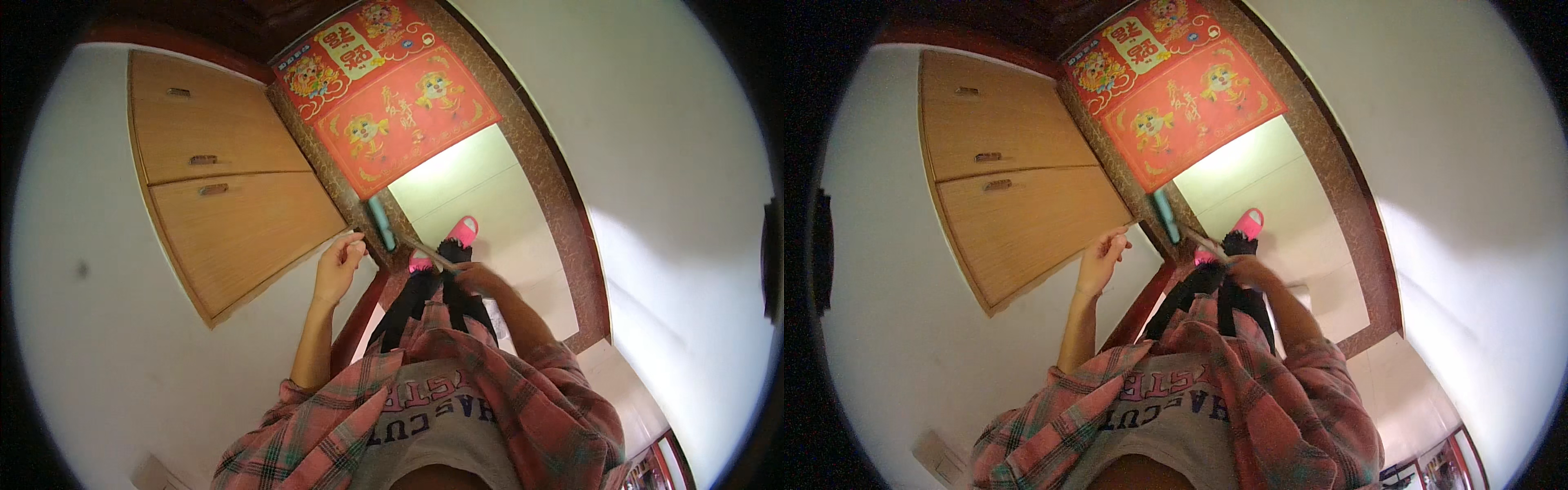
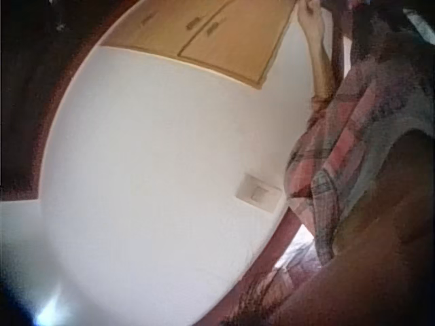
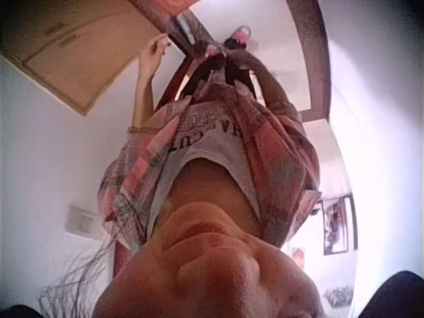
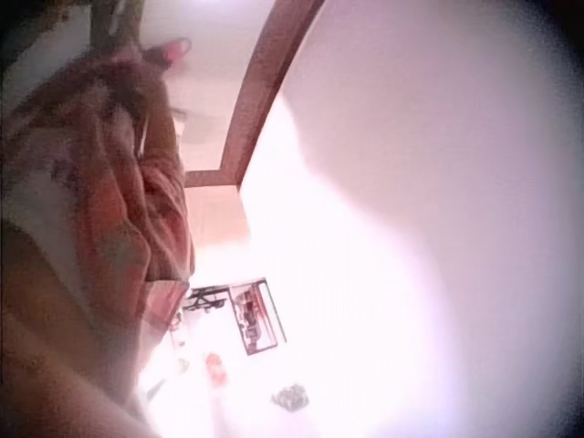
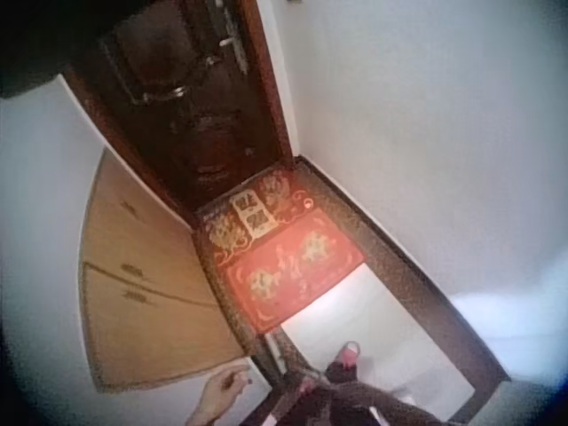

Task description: The person sweeps a tiled floor with a broom and collects debris into a dustpan. They move from a hallway into a bedroom, sweeping near a bed, desk, and window, then gather the swept material into the dustpan.

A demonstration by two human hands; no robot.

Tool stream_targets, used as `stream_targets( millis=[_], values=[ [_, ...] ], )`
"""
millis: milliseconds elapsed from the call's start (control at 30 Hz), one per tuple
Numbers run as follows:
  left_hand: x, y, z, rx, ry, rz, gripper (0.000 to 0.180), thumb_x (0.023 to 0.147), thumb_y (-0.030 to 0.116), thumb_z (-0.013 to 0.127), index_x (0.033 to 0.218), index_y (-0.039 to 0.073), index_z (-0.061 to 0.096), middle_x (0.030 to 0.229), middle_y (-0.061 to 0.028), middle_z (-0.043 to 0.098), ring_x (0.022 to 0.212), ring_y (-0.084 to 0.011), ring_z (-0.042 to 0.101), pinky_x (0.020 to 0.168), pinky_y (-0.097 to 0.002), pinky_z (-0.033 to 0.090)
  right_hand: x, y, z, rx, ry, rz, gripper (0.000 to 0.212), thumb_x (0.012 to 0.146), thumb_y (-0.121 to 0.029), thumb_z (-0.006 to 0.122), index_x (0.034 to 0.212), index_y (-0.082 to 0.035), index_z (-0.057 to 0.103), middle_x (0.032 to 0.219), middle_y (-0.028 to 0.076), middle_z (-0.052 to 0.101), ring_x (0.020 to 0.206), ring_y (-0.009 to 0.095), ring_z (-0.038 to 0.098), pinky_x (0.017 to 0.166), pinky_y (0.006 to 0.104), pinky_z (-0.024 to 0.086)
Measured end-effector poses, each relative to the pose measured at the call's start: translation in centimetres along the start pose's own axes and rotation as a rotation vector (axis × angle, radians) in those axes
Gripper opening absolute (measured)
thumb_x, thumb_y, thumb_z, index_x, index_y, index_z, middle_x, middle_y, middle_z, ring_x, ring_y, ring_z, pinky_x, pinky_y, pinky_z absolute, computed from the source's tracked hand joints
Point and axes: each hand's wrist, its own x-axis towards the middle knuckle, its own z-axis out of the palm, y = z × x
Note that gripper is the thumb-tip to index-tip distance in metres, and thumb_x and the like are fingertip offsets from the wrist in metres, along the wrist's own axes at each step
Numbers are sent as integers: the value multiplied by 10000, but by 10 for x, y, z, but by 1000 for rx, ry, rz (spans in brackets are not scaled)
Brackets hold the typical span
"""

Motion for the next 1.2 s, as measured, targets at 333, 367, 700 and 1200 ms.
stream_targets(
  millis=[333, 367, 700, 1200],
  values=[
    [-2, 6, -15, -35, -36, 56, 253, 813, 200, 506, 990, 20, 525, 767, -17, 557, 647, -64, 466, 568, -194, 375, -134, 52, 28, 273, 505, 6, 458, 737, -57, 492, 1153, -134, 317, 513, 62, 426, 360, 141, 409, 300, 295, 356],
    [-2, 9, -15, -30, -51, 61, 257, 814, 202, 504, 994, 19, 522, 773, -21, 557, 659, -67, 472, 574, -195, 376, -130, 48, 39, 228, 485, -38, 440, 729, -51, 494, 1127, -119, 321, 508, 61, 424, 358, 147, 411, 303, 294, 357],
    [-28, 32, 33, 107, -141, 80, 286, 831, 213, 479, 1027, 6, 497, 845, -49, 548, 731, -95, 491, 621, -216, 383, -7, 83, -2, 201, 275, -164, 269, 672, -70, 551, 941, -54, 535, 591, 69, 511, 457, 157, 487, 412, 285, 400],
    [-47, 51, 84, 76, -183, 184, 279, 820, 170, 494, 1028, -15, 488, 801, -36, 544, 711, -83, 496, 642, -205, 409, -189, 111, -42, 641, 572, -174, 395, 696, -30, 532, 1068, -40, 403, 474, 59, 437, 315, 150, 410, 269, 277, 330]
  ],
)
